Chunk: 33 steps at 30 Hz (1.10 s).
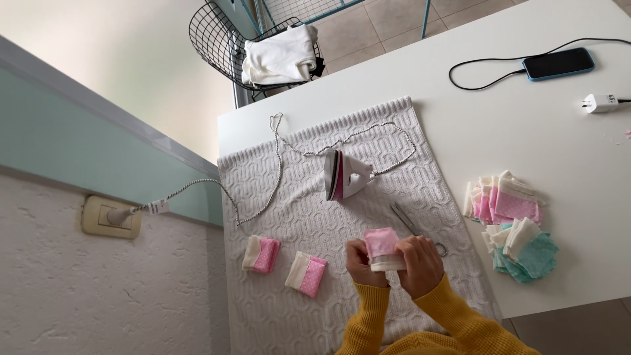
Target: Preparing and folding small fabric pieces for a sewing project.
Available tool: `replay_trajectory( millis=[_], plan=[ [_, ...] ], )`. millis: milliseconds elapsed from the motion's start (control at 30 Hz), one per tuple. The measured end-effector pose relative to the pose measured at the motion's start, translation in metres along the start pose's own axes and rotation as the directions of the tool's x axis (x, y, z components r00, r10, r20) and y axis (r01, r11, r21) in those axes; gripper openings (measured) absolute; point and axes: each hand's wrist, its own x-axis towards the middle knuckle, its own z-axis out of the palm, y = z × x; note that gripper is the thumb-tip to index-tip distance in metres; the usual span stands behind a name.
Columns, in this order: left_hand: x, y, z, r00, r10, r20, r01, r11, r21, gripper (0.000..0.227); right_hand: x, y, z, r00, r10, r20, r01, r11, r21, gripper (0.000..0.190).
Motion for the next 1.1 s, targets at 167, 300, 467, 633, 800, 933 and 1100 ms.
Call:
replay_trajectory(
  millis=[167, 300, 467, 633, 800, 933, 1100],
  plan=[
    [0.015, 0.014, -0.007, 0.952, 0.307, 0.008, -0.296, 0.911, 0.286, 0.037, -0.006, 0.005, 0.001, 0.994, -0.101, -0.030, 0.101, 0.995, 0.024, 0.025],
    [0.017, 0.021, -0.008, 0.844, 0.533, 0.062, -0.521, 0.787, 0.331, 0.045, -0.011, 0.002, 0.000, 0.989, -0.148, -0.023, 0.150, 0.986, 0.070, 0.023],
    [0.010, 0.019, -0.011, 0.833, 0.548, 0.074, -0.539, 0.775, 0.330, 0.031, -0.019, 0.010, 0.001, 0.992, -0.126, -0.011, 0.126, 0.982, 0.142, 0.025],
    [0.008, 0.032, -0.009, 0.932, 0.362, 0.013, -0.356, 0.908, 0.222, 0.041, -0.035, 0.013, 0.014, 0.976, -0.215, -0.032, 0.218, 0.959, 0.181, 0.024],
    [0.004, 0.015, -0.012, 0.899, 0.438, 0.013, -0.424, 0.863, 0.274, 0.037, -0.041, 0.013, 0.020, 0.982, -0.183, -0.035, 0.187, 0.960, 0.210, 0.026],
    [-0.011, -0.033, -0.020, 0.857, 0.503, 0.114, -0.508, 0.785, 0.355, 0.025, -0.037, 0.040, 0.021, 0.993, -0.108, -0.052, 0.115, 0.978, 0.174, 0.035],
    [-0.020, 0.021, -0.017, 0.827, 0.438, 0.351, -0.522, 0.831, 0.192, 0.021, 0.004, 0.038, -0.009, 0.998, -0.033, -0.054, 0.038, 0.996, 0.085, 0.049]
  ],
)
